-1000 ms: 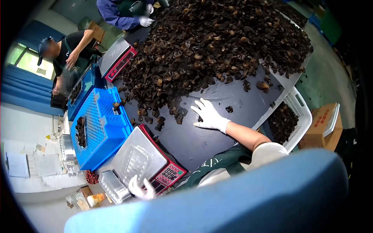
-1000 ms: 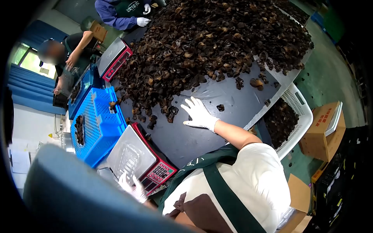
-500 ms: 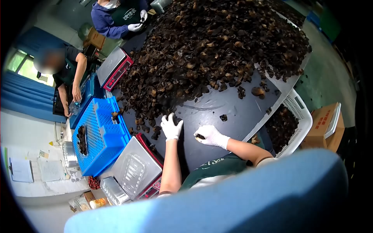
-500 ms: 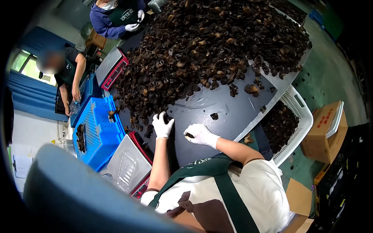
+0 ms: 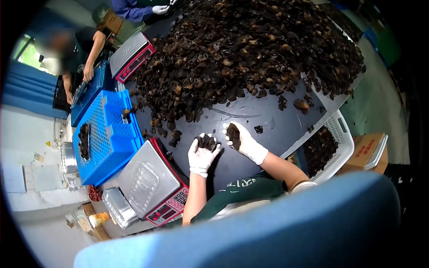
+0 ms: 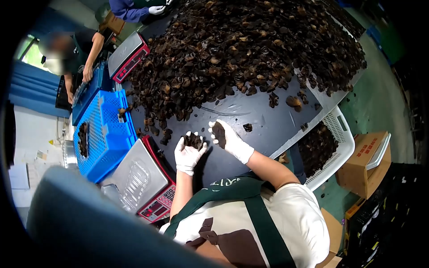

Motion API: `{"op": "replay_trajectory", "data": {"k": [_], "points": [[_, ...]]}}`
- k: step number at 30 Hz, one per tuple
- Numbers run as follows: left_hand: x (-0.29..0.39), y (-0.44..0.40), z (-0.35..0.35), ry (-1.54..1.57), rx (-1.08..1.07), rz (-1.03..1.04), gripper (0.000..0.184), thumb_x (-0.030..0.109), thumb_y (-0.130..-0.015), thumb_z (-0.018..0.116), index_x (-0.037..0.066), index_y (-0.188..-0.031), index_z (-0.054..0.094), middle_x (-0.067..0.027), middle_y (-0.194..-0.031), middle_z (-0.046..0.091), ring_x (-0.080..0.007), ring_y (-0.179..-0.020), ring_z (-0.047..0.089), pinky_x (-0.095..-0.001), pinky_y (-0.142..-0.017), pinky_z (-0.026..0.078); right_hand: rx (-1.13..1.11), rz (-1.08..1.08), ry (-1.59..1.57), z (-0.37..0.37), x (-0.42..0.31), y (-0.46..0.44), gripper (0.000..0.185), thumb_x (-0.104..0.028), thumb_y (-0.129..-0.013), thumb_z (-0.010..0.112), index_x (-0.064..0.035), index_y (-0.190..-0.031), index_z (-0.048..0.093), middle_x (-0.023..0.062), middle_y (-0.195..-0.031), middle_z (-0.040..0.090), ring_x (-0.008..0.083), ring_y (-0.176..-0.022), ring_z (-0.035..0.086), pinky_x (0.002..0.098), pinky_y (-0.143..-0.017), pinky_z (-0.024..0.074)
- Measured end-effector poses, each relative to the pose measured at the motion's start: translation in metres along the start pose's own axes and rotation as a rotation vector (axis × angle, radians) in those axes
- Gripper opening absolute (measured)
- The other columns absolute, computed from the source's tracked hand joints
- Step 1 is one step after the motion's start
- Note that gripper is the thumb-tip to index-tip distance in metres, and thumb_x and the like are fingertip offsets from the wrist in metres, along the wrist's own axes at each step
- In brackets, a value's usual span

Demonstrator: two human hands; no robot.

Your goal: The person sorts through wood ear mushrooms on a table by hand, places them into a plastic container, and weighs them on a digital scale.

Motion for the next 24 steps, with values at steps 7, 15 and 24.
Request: {"op": "replay_trajectory", "data": {"k": [7, 15, 24], "points": [[-0.030, 0.009, -0.002, 0.036, -0.029, -0.009, 0.035, 0.029, -0.095, 0.051, 0.012, -0.123, 0.064, -0.0094, -0.126, 0.064, -0.0341, -0.122, 0.054, -0.0635, -0.107, 0.036, 0.002, -0.595, 0.546, 0.023, 0.009, 0.001, 0.027, -0.015, -0.096, 0.056, -0.0017, -0.119, 0.063, 0.0076, -0.107, 0.068, 0.0215, -0.096, 0.063, 0.0337, -0.093, 0.0484], [-0.065, 0.024, -0.050, 0.061, 0.129, 0.106, 0.034, 0.023, -0.100, 0.055, 0.009, -0.130, 0.058, -0.0074, -0.129, 0.061, -0.0225, -0.120, 0.056, -0.0378, -0.107, 0.043, -0.296, -0.777, 2.105, 0.049, 0.065, 0.065, 0.080, -0.030, -0.089, 0.054, 0.0090, -0.150, 0.020, 0.0286, -0.152, 0.029, 0.0402, -0.142, 0.030, 0.0532, -0.118, 0.0170], [-0.017, 0.117, 0.009, 0.145, 0.117, 0.102, 0.025, 0.014, -0.091, 0.065, 0.014, -0.116, 0.062, -0.0082, -0.104, 0.062, -0.0236, -0.090, 0.059, -0.0300, -0.068, 0.051, -0.364, -0.846, 1.760, 0.070, 0.024, 0.023, 0.042, -0.021, -0.090, 0.062, -0.0030, -0.128, 0.056, 0.0184, -0.117, 0.061, 0.0364, -0.105, 0.060, 0.0415, -0.093, 0.0476]]}}
Point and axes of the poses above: each hand's wrist, its own y-axis away from the middle knuckle, its own z-axis out of the palm, x = y × z, the point moved 7 cm from there along -y, towards the middle knuckle
